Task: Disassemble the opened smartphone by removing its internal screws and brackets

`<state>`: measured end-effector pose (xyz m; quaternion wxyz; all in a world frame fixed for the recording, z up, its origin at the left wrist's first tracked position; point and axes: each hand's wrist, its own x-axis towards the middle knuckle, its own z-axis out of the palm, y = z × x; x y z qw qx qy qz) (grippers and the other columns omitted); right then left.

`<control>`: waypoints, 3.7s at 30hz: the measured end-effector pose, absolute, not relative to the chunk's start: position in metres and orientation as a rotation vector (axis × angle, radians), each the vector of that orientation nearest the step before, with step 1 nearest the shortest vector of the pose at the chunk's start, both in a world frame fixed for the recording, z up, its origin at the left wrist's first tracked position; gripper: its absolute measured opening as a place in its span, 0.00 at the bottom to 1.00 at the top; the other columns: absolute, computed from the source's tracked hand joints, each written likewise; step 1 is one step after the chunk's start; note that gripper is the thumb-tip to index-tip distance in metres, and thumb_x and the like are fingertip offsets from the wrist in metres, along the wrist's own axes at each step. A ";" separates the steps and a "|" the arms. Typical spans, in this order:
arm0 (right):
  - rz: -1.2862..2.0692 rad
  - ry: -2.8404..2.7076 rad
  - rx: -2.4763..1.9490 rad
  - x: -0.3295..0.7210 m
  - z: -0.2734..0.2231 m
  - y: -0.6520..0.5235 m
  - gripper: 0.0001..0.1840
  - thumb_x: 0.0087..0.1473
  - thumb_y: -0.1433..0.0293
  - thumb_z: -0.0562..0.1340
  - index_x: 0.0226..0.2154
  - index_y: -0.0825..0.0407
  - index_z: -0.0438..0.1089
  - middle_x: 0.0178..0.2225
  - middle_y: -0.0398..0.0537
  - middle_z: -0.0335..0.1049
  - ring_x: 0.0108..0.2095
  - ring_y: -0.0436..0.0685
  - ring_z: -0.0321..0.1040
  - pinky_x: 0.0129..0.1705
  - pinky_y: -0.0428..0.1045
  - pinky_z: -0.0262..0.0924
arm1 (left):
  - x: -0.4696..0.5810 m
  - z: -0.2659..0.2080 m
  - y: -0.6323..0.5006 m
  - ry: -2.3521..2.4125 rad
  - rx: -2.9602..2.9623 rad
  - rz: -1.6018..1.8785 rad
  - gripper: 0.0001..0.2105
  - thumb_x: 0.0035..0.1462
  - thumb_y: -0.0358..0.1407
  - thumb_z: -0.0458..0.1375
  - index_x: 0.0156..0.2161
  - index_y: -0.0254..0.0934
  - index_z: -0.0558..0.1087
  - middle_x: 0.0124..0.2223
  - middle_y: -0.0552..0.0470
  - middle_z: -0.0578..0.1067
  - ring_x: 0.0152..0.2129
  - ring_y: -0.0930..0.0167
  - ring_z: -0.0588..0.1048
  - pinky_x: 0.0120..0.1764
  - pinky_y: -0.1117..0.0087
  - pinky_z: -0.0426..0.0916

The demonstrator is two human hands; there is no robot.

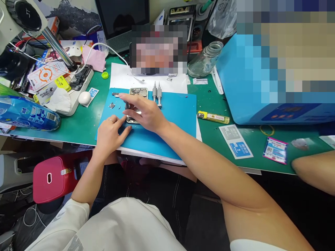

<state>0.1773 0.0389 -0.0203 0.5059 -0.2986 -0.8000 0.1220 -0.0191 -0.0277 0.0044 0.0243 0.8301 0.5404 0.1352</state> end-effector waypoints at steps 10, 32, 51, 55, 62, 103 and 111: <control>0.355 -1.888 -0.692 0.168 -0.011 0.033 0.23 0.73 0.64 0.56 0.68 0.39 0.64 0.56 0.46 0.80 0.43 0.55 0.82 0.45 0.52 0.83 | -0.018 0.011 -0.025 1.649 2.572 0.344 0.23 0.74 0.46 0.58 0.67 0.39 0.72 0.42 0.45 0.77 0.42 0.60 0.78 0.41 0.63 0.65; 0.180 -1.868 -0.650 0.161 -0.013 0.039 0.25 0.71 0.69 0.60 0.67 0.42 0.62 0.49 0.49 0.81 0.36 0.54 0.79 0.38 0.50 0.81 | -0.021 0.015 -0.024 1.637 2.628 0.332 0.19 0.74 0.45 0.58 0.62 0.39 0.76 0.39 0.48 0.75 0.38 0.61 0.77 0.38 0.63 0.65; 0.211 -1.824 -0.699 0.164 -0.009 0.047 0.23 0.70 0.67 0.60 0.64 0.41 0.64 0.43 0.47 0.79 0.39 0.56 0.79 0.41 0.55 0.81 | -0.022 0.012 -0.025 1.635 2.650 0.362 0.22 0.74 0.47 0.57 0.66 0.39 0.74 0.41 0.46 0.76 0.38 0.61 0.77 0.39 0.63 0.66; 0.220 -1.841 -0.724 0.166 -0.007 0.048 0.20 0.69 0.64 0.63 0.61 0.43 0.67 0.43 0.47 0.79 0.37 0.56 0.78 0.40 0.54 0.80 | -0.022 0.012 -0.025 1.631 2.667 0.352 0.23 0.75 0.48 0.56 0.67 0.39 0.73 0.41 0.46 0.75 0.37 0.61 0.77 0.38 0.63 0.65; 0.234 -1.889 -0.665 0.167 -0.005 0.047 0.22 0.70 0.69 0.59 0.64 0.41 0.64 0.43 0.47 0.78 0.40 0.56 0.78 0.41 0.54 0.79 | -0.022 0.011 -0.025 1.645 2.645 0.373 0.22 0.74 0.47 0.57 0.66 0.39 0.74 0.41 0.47 0.75 0.38 0.61 0.77 0.39 0.63 0.65; 0.283 -1.929 -0.664 0.170 -0.006 0.045 0.26 0.71 0.70 0.57 0.68 0.42 0.60 0.47 0.47 0.78 0.42 0.55 0.78 0.44 0.51 0.80 | -0.021 0.010 -0.026 1.645 2.640 0.361 0.23 0.74 0.48 0.57 0.65 0.36 0.74 0.41 0.46 0.76 0.40 0.60 0.78 0.40 0.62 0.66; 0.260 -1.944 -0.671 0.170 -0.007 0.046 0.27 0.69 0.67 0.61 0.68 0.42 0.60 0.47 0.47 0.78 0.41 0.55 0.79 0.43 0.52 0.80 | -0.021 0.011 -0.026 1.650 2.640 0.353 0.23 0.75 0.47 0.57 0.65 0.37 0.74 0.41 0.46 0.76 0.40 0.61 0.78 0.40 0.63 0.66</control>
